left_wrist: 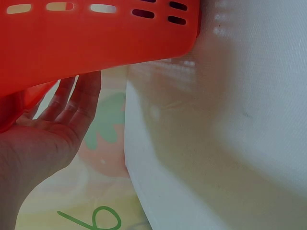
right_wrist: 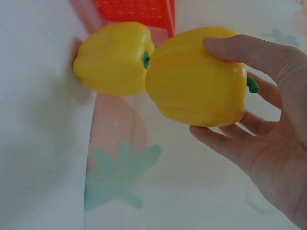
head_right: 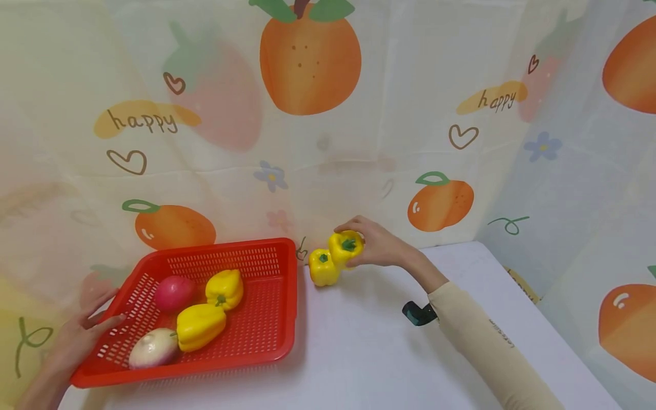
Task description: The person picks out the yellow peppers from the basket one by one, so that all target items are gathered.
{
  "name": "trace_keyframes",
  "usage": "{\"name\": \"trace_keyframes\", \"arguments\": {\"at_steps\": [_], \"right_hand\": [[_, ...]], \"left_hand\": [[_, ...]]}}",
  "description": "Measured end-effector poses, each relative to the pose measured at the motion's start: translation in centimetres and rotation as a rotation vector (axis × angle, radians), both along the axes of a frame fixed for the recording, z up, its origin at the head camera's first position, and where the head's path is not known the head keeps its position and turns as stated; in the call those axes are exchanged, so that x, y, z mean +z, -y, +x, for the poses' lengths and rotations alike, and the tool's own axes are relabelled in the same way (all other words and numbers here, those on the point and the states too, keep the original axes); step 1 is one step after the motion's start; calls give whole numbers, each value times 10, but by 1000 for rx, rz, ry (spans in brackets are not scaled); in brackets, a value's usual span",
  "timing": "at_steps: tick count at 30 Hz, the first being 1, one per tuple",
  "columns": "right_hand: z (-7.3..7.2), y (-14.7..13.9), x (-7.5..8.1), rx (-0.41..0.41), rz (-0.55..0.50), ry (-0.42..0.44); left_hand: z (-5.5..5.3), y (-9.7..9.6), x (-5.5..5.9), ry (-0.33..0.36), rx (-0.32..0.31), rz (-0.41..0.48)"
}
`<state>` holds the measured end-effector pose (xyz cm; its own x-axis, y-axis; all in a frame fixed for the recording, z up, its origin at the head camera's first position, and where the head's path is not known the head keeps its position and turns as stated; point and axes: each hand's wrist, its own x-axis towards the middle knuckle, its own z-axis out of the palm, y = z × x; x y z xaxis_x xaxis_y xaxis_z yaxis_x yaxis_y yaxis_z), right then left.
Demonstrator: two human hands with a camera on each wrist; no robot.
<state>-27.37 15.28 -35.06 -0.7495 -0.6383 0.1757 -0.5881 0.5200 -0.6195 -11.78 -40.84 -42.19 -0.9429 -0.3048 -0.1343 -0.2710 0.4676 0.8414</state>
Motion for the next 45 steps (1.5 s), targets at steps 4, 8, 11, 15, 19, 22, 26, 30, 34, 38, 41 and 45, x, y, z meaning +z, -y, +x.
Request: {"name": "trace_keyframes", "arguments": {"at_steps": [4,8,11,15,19,22,26,30,34,38,41,45], "right_hand": [[-2,-5,-2,-19,3,7],[-4,-11,-4,-27,12,10],[-6,-15,-6,-23,16,1],[-8,-18,-11,-29,28,-12],[-11,-19,-18,-55,53,7],[-13,-20,-24,-63,64,13],[-16,-19,-33,-53,69,5],[-17,-17,-43,-62,81,17],[-18,-16,-52,-79,85,43],[-20,-15,-58,-85,81,57],[-23,-15,-62,-79,79,53],[-27,-15,-67,-78,87,55]], "left_hand": [[0,0,0,-7,-3,12],[-1,0,0,1,-7,9],[-2,0,0,15,3,-1],[-2,0,0,24,10,-17],[-2,-1,-1,16,9,-33],[-1,-2,-2,12,6,-31],[0,-1,0,16,8,-23],[0,-1,1,15,3,-21],[0,-2,2,17,1,-20],[1,-2,2,12,2,-15],[2,-2,1,-7,-3,0],[2,-2,1,-34,-12,-2]]}}
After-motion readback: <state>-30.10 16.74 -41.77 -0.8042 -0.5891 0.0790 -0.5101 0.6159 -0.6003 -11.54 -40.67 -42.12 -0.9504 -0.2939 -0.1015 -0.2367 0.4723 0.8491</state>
